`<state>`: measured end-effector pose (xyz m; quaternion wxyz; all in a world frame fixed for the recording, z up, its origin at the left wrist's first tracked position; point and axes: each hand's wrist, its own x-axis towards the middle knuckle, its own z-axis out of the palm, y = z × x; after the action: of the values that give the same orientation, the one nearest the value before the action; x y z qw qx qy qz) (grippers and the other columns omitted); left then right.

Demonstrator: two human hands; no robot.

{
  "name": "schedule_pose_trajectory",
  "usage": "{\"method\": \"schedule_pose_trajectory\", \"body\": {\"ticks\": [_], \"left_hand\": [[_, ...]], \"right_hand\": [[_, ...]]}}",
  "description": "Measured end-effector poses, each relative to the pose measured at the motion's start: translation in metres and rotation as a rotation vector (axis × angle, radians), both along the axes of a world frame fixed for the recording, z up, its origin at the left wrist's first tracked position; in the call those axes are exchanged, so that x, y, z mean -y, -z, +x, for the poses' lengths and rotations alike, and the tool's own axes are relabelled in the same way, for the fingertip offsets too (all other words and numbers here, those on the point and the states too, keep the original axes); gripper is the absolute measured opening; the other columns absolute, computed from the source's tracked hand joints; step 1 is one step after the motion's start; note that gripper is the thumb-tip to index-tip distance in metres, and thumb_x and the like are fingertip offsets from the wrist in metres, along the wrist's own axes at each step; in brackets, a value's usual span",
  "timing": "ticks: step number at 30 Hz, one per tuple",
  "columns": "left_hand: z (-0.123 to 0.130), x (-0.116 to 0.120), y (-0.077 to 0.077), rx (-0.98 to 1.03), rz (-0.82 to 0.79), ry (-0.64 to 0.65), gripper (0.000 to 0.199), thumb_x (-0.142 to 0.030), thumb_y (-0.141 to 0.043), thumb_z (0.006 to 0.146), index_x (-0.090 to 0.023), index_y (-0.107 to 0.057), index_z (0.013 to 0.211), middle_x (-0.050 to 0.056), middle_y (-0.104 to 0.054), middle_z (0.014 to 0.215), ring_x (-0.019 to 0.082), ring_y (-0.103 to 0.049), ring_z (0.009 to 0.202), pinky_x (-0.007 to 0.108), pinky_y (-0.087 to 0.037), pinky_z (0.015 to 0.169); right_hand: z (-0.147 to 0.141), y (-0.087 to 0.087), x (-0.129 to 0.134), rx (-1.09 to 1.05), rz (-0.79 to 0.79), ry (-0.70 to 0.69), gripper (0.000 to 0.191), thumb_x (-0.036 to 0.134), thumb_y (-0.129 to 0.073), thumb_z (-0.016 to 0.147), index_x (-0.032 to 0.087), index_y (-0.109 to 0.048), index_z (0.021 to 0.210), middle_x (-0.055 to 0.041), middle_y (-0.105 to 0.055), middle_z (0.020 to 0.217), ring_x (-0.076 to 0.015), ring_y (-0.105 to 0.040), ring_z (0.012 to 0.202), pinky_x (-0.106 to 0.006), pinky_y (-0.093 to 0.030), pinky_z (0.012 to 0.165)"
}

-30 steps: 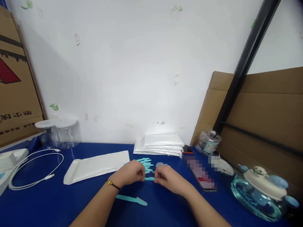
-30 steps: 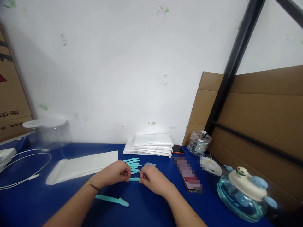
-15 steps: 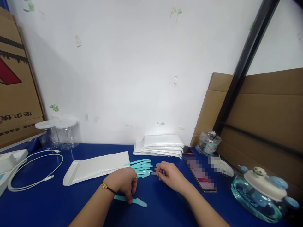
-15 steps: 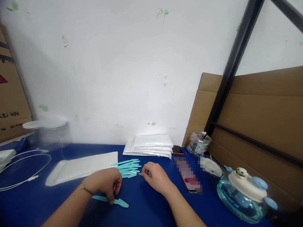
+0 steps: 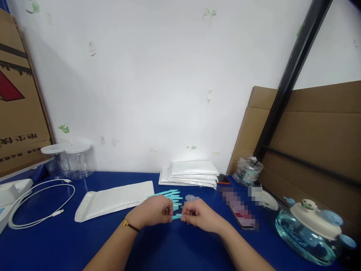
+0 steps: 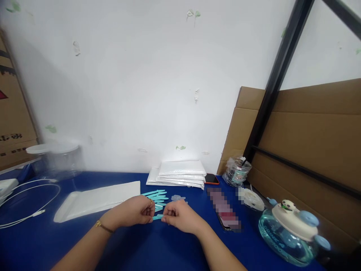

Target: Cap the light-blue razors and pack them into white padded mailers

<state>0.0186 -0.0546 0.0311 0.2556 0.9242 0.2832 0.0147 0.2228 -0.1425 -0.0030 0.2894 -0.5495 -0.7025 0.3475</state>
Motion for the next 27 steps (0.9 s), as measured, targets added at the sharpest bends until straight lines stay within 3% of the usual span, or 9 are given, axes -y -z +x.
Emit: {"method": "schedule_pose_trajectory", "body": {"ticks": [5,9,12,16,22,24,27], "left_hand": [[-0.010,-0.012,-0.006,0.046,0.105,-0.086,0.011,-0.029,-0.054,0.072,-0.021,-0.061,0.074,0.000,-0.065,0.072,0.014,-0.056,0.065,0.022,-0.036,0.055],[-0.014,-0.017,-0.005,0.163,-0.111,-0.041,0.020,-0.038,-0.046,0.080,-0.020,-0.054,0.081,0.000,-0.065,0.074,0.015,-0.058,0.068,0.022,-0.040,0.058],[-0.012,-0.016,-0.002,0.213,-0.248,-0.006,0.021,-0.040,-0.044,0.083,-0.020,-0.050,0.084,-0.001,-0.065,0.071,0.015,-0.061,0.071,0.023,-0.042,0.063],[-0.009,-0.018,0.002,0.276,-0.331,-0.005,0.023,-0.043,-0.045,0.083,-0.020,-0.047,0.085,-0.003,-0.061,0.073,0.015,-0.064,0.068,0.024,-0.043,0.066],[-0.008,-0.022,0.008,0.304,-0.344,-0.033,0.030,-0.050,-0.047,0.081,-0.020,-0.046,0.083,-0.003,-0.053,0.072,0.013,-0.060,0.060,0.022,-0.040,0.055],[-0.007,-0.023,0.009,0.306,-0.313,-0.028,0.029,-0.049,-0.048,0.080,-0.020,-0.048,0.081,-0.004,-0.050,0.067,0.013,-0.058,0.059,0.022,-0.040,0.055],[-0.007,-0.023,0.010,0.314,-0.283,-0.015,0.026,-0.046,-0.048,0.080,-0.019,-0.049,0.080,-0.004,-0.049,0.064,0.012,-0.053,0.059,0.021,-0.040,0.055]], "right_hand": [[0.036,0.000,-0.008,0.145,0.150,0.242,0.023,0.036,-0.055,0.083,0.017,-0.062,0.072,0.0019,-0.056,0.060,-0.0108,-0.049,0.054,-0.020,-0.034,0.051],[0.051,0.000,-0.011,0.363,0.256,0.364,0.012,0.027,-0.059,0.079,0.018,-0.065,0.082,-0.0020,-0.061,0.077,-0.0150,-0.055,0.069,-0.024,-0.040,0.062],[0.046,-0.002,-0.008,0.390,0.310,0.258,0.012,0.019,-0.061,0.075,0.020,-0.066,0.087,-0.0029,-0.059,0.090,-0.0154,-0.056,0.078,-0.024,-0.041,0.068],[0.035,0.000,-0.005,0.454,0.294,0.061,0.016,0.011,-0.061,0.069,0.020,-0.066,0.081,-0.0006,-0.056,0.082,-0.0143,-0.054,0.075,-0.021,-0.039,0.064],[0.022,0.010,-0.011,0.559,0.379,0.076,0.014,0.006,-0.053,0.066,0.017,-0.060,0.070,-0.0005,-0.054,0.075,-0.0137,-0.051,0.071,-0.022,-0.036,0.064],[0.019,0.011,-0.011,0.476,0.385,0.092,0.012,0.007,-0.053,0.068,0.018,-0.058,0.070,0.0000,-0.053,0.075,-0.0130,-0.050,0.070,-0.022,-0.036,0.063],[0.019,0.007,-0.011,0.160,0.277,0.147,0.006,0.017,-0.050,0.080,0.018,-0.055,0.078,0.0015,-0.052,0.071,-0.0110,-0.048,0.062,-0.021,-0.036,0.057]]}}
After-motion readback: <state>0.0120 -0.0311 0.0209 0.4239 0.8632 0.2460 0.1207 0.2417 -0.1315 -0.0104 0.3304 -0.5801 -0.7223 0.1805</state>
